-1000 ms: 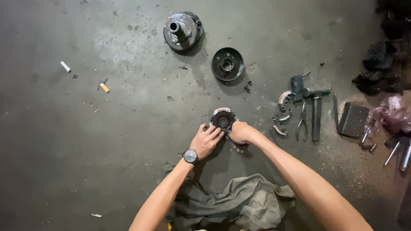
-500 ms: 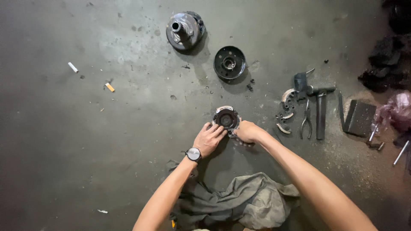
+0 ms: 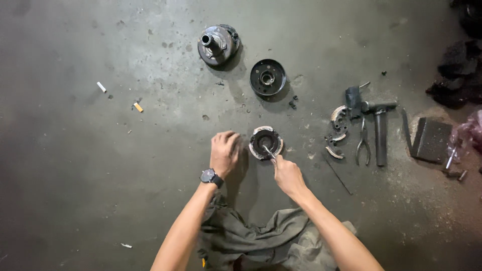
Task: The person kneels on a workshop floor disassembling a motorcycle clutch assembly. They use a screwdriver and pliers to pry off clutch shoes and springs, separate the hub from the plate, remove small pins and components, and set the parts aside on the floor.
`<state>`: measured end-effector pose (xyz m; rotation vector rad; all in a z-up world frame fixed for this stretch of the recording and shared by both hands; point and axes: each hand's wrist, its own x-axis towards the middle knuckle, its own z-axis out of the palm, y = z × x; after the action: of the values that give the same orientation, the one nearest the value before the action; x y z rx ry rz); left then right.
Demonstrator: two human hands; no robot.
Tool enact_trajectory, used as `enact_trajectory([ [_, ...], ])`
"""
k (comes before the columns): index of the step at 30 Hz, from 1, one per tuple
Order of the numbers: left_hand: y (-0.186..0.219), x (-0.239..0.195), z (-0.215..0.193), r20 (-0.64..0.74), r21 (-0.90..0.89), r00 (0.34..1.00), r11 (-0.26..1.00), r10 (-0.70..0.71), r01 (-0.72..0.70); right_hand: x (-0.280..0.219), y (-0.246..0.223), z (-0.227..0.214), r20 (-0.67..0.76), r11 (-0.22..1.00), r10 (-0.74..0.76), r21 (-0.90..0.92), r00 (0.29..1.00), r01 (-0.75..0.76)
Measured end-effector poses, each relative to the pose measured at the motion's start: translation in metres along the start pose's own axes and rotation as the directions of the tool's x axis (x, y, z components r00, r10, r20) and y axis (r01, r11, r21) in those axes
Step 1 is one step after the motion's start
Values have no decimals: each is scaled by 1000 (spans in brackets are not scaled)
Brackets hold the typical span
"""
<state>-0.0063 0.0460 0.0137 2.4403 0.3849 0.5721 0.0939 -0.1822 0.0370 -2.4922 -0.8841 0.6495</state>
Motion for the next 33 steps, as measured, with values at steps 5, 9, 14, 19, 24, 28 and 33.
enact_trajectory([
  [5, -33, 46, 17, 34, 68, 997, 996, -62, 60, -1, 3, 2, -109, 997, -19, 79, 994, 27],
  [9, -59, 86, 39, 104, 169, 992, 984, -70, 52, -3, -10, -16, -139, 969, 56, 248, 989, -20],
  [14, -55, 133, 45, 250, 158, 968, 986, 10, -50, -4, -5, -16, -237, 876, 100, 482, 966, 27],
  [19, -67, 150, 58, 438, 220, 899, 971, -18, -88, -4, -7, -12, -219, 818, 178, 574, 959, -21],
  [24, -71, 148, 60, 433, 245, 901, 966, -38, -77, -6, -9, -7, -114, 781, 247, 611, 962, -128],
  [28, -74, 138, 65, 373, 254, 927, 965, -40, -60, -12, -16, -6, -99, 770, 226, 628, 969, -116],
  [33, -75, 116, 73, 343, 308, 935, 951, -94, -17, -14, -28, -24, -68, 811, 256, 557, 964, -176],
])
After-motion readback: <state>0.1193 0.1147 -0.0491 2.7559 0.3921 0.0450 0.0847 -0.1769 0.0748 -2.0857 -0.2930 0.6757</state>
